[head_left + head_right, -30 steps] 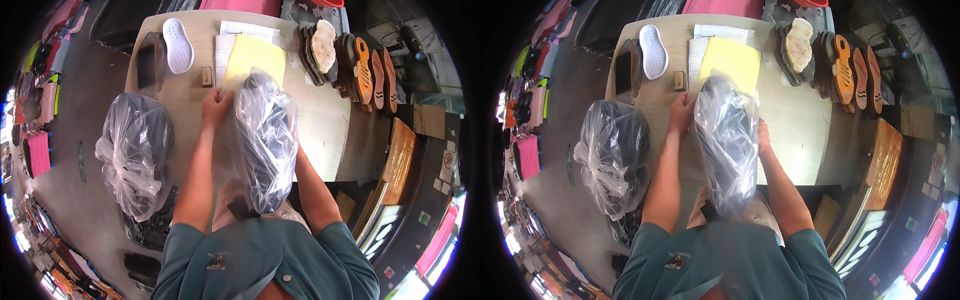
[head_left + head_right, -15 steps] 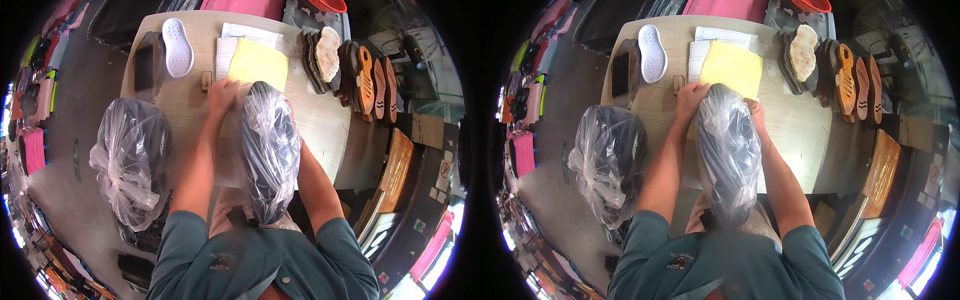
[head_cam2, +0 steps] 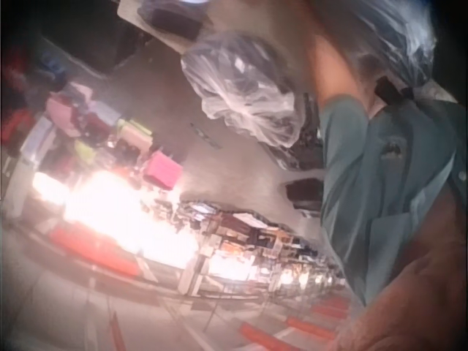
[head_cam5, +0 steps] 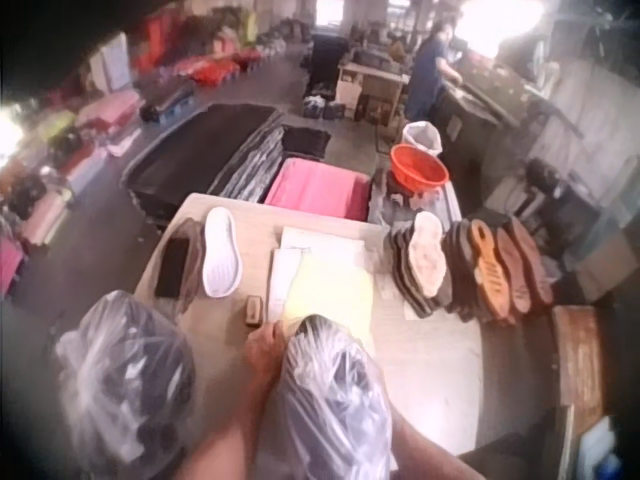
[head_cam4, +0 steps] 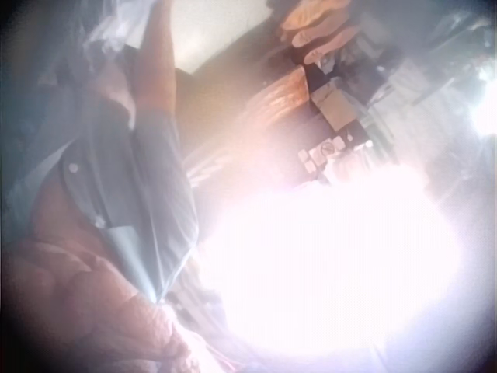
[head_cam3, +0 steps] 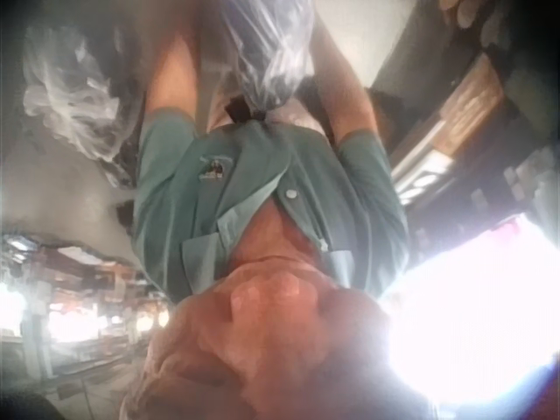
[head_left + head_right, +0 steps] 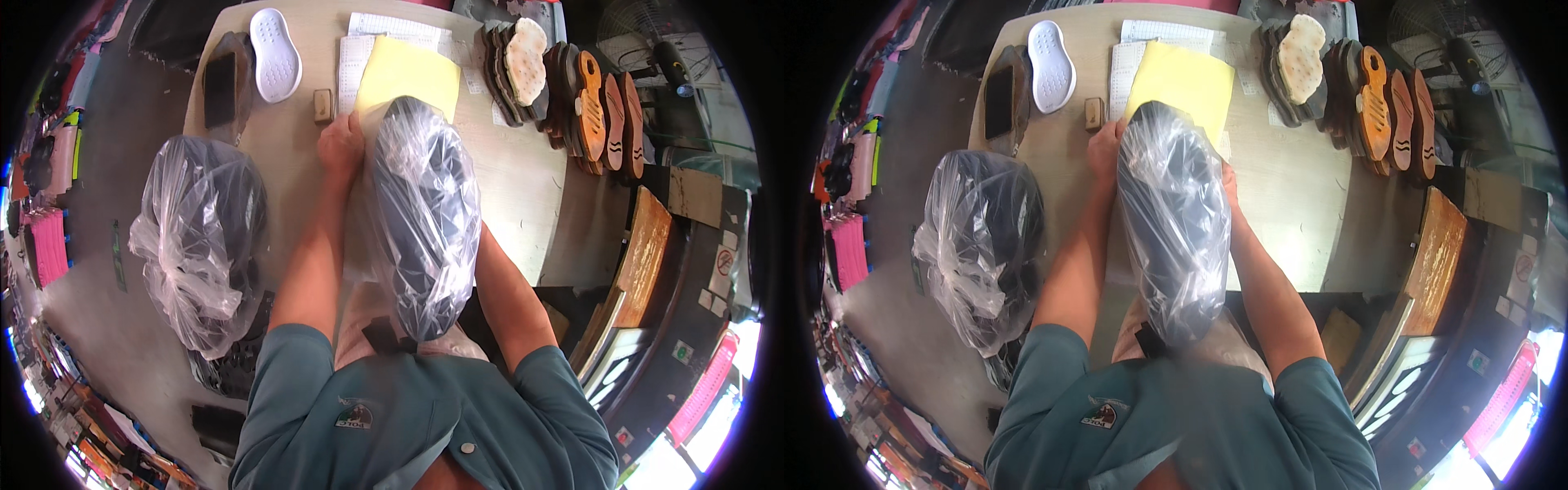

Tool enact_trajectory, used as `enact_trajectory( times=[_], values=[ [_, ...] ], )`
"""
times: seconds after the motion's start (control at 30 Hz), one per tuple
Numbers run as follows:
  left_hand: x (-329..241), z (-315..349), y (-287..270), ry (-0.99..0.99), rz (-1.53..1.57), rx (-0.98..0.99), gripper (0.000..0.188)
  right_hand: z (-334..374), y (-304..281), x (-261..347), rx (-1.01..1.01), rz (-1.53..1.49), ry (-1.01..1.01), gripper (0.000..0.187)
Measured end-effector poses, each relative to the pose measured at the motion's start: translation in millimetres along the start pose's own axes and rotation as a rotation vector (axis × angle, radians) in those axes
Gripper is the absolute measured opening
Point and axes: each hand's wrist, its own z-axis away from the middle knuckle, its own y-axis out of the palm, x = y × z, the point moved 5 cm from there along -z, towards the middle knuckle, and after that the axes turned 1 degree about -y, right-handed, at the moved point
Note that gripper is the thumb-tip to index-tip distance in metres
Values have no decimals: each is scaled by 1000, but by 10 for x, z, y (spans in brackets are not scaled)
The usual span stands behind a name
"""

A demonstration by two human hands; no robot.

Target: The person uses a green utility knife to cut black shoe insoles on a wooden board, then places the cut pieces into a clear plastic bag and ties it shut. They repeat the cutting and bagging process for additional insoles.

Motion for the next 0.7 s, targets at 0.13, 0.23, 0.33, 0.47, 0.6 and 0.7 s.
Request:
enact_trajectory(
  times=[0.13, 0.23, 0.33, 0.47, 0.6, 0.7],
  values=[
    [77, 193, -177, -86, 287, -90, 41, 398, -45, -42, 1, -71, 15, 29],
    [267, 761, -260, -234, 507, 82, 45, 825, -61, -101, 6, -115, 51, 29],
    [349, 1222, -173, -437, 824, 213, 38, 1173, -12, -214, 23, -113, 104, 30],
    [228, 1325, -308, -45, 121, 162, 26, 1234, 124, -318, 26, -106, 129, 30],
    [160, 1211, -371, 53, 75, 217, 23, 1165, 134, -252, 39, -177, 146, 31],
    [177, 1082, -589, -34, -13, 168, 24, 1156, -9, -108, 75, -443, 200, 31]
  ],
)
